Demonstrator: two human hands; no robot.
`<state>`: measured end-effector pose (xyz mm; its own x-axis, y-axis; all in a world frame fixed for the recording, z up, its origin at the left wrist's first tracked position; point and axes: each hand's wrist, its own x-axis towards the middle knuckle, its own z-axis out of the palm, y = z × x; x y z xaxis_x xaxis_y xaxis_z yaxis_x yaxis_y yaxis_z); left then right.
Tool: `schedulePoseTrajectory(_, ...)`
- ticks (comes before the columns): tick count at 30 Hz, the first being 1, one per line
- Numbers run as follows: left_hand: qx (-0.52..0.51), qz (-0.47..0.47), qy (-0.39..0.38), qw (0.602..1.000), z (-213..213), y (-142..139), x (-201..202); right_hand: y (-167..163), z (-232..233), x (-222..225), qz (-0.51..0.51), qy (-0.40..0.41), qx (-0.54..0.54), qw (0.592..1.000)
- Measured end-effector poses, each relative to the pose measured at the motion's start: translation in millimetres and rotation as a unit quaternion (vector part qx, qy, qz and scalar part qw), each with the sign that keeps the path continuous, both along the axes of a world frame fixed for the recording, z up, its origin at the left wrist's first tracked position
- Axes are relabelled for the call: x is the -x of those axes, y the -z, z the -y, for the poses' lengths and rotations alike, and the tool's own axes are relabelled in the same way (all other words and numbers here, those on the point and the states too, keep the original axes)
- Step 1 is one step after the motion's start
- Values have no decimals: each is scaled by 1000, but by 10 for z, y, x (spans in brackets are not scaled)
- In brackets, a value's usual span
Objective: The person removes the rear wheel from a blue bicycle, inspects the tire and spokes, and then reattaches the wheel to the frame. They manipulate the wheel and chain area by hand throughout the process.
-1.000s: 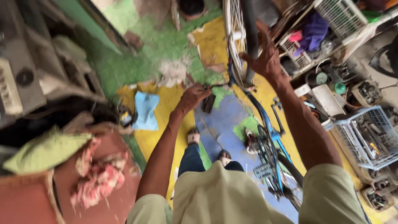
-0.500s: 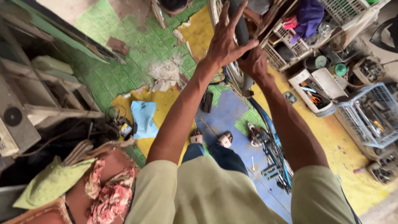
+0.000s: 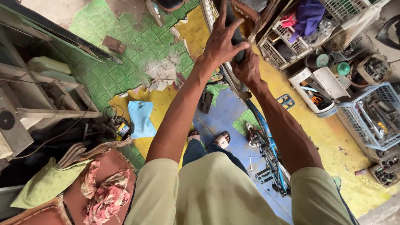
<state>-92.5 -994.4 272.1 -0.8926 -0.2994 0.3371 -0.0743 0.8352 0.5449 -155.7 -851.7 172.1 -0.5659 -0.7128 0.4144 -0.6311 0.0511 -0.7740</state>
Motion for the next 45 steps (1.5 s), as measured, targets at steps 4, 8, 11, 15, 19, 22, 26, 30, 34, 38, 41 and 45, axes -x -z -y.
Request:
schedulePoseTrajectory(4, 24, 14, -22, 999, -102, 14, 158, 35, -74, 135, -52, 26, 16, 998)
schedulePoseTrajectory(8, 40, -12, -12, 999, -166, 19, 318, -50, -116, 288, -54, 27, 36, 998)
schedulePoseTrajectory(11, 4, 15, -8, 1000, -202, -4, 414, -124, -165, 416, 47, 41, -35, 997)
schedulePoseTrajectory(15, 16, 23, -12, 1000, -309, -30, 554, -114, -263, 572, 40, 15, -15, 999)
schedulePoseTrajectory(19, 12, 20, -7, 1000, -378, -1, 662, -31, -317, 702, 15, 40, -35, 998)
schedulePoseTrajectory(22, -7, 31, -10, 999, -391, 37, 743, -35, -328, 764, 19, 45, -54, 997)
schedulePoseTrajectory(26, 24, 15, -18, 999, -442, 90, 838, -84, -387, 787, -15, 6, 20, 1000)
schedulePoseTrajectory(30, 17, 15, -26, 999, -444, 113, 913, -178, -413, 796, 55, 41, -22, 997)
schedulePoseTrajectory(34, 35, 13, -16, 999, -421, 118, 987, -216, -434, 823, 43, 50, -23, 998)
schedulePoseTrajectory(38, 30, 9, -9, 999, -420, 124, 1000, -201, -429, 849, 66, 46, -23, 997)
schedulePoseTrajectory(41, 41, 2, -12, 999, -360, 162, 960, -182, -374, 870, 109, 50, -78, 990)
schedulePoseTrajectory(45, 28, 37, -21, 999, -294, 235, 963, -185, -336, 873, 94, 62, -129, 985)
